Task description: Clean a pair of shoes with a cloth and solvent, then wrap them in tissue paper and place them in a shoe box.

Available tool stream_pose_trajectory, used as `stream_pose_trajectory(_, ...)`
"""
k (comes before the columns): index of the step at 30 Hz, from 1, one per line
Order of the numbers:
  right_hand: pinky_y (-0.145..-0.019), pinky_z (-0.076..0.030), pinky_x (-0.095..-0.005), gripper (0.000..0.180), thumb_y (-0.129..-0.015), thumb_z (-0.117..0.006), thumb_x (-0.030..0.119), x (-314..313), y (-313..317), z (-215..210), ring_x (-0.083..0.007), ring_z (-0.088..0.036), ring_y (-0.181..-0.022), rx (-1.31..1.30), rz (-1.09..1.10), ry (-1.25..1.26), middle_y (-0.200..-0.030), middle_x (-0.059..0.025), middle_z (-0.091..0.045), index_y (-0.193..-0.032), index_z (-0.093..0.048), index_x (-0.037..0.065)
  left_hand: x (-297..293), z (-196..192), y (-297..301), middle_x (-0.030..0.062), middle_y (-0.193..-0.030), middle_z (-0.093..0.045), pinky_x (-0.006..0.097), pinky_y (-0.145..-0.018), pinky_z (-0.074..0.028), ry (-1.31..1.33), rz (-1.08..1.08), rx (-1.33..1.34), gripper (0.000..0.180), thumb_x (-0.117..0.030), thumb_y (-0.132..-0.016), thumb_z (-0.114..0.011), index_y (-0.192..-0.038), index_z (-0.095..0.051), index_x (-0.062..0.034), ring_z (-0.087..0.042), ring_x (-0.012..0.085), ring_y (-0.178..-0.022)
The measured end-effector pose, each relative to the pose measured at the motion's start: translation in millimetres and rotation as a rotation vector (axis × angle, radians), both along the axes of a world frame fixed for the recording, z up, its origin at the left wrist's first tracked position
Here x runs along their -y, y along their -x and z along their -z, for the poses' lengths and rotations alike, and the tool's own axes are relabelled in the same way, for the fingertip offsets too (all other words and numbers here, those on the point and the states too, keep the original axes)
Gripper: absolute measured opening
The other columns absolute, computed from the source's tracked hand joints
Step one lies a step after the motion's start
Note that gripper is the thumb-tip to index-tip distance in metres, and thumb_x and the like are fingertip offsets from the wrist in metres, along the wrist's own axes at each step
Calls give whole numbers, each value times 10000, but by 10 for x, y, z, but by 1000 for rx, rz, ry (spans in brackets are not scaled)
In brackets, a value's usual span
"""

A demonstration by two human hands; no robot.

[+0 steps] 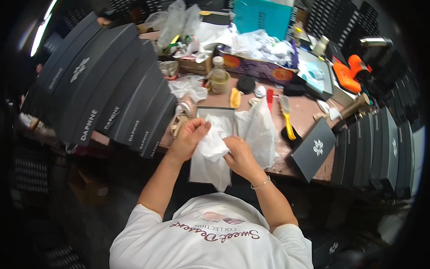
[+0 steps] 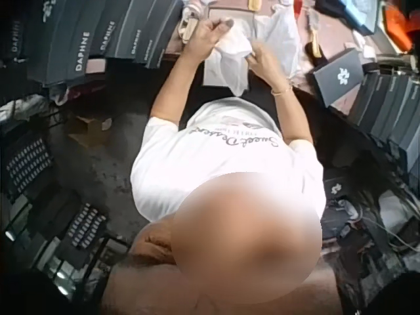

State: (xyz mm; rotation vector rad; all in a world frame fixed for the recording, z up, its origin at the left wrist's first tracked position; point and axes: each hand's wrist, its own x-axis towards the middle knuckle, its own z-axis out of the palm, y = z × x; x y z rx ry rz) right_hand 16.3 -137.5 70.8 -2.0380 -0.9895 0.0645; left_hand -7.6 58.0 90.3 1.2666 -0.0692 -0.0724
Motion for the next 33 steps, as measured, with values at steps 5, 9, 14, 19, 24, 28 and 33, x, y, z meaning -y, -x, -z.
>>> stream_pose_trajectory(5,-645,-455,-285,133,-898,-568,89,-31,345,-11,-102,-556,-705,-659,114,-249,-739,-32,-630,-906,-633,-27,-64,417,816,73,-1179,-563,299,-907,-436,-566,-200,219,596,-381,-896,-637,-1302,-445,12,-514,122,-1118)
stream_pose_trajectory(9,-637,-449,-263,153,-917,-521,59,-124,439,163,-84,-523,-680,-518,148,-194,-723,10,-617,-868,-631,-35,-101,834,1168,36,-816,-633,247,-675,-502,159,-312,-234,184,-113,-939,-519,-1040,-610,11,-603,111,-708)
stream_pose_trajectory(14,-653,-398,-268,127,-897,-538,54,-193,252,178,-143,-470,-707,-424,34,-196,-765,-54,-509,-828,-558,-51,-667,754,1336,41,-927,-630,259,-799,-486,81,-624,-79,163,-124,-952,-501,-1009,-598,-6,-601,112,-837)
stream_pose_trajectory(19,-501,-342,-209,285,-955,-546,142,-572,428,41,-15,-385,-563,-853,181,-211,-635,118,-497,-721,-603,-12,-728,559,1496,117,-1410,-375,368,-1077,-295,-70,-853,-52,456,-126,-914,-535,-1341,-405,-36,-383,227,-1285)
stream_pose_trajectory(24,-494,-391,-247,296,-935,-565,193,-1054,682,320,-52,-470,-568,-859,65,-148,-634,-14,-565,-747,-611,-32,-171,491,2015,255,-1320,-407,456,-1014,-365,-850,-513,347,873,-333,-624,-850,-1289,-414,28,-406,387,-1235)
stream_pose_trajectory(28,-538,-434,-304,299,-937,-560,213,-1397,687,487,-98,-493,-569,-709,-104,-103,-619,-48,-545,-773,-595,-35,-160,717,1986,182,-1179,-551,370,-896,-464,-663,-719,213,427,-77,-732,-719,-1126,-578,11,-570,298,-1047)
stream_pose_trajectory(33,-801,-495,-367,391,-815,-707,286,-1551,64,375,-299,-600,-976,114,-31,90,-1114,-192,-575,-1026,-610,-28,-742,1046,2023,153,-997,-638,346,-857,-471,-501,-986,-139,273,19,-793,-558,-1061,-608,32,-616,269,-945)
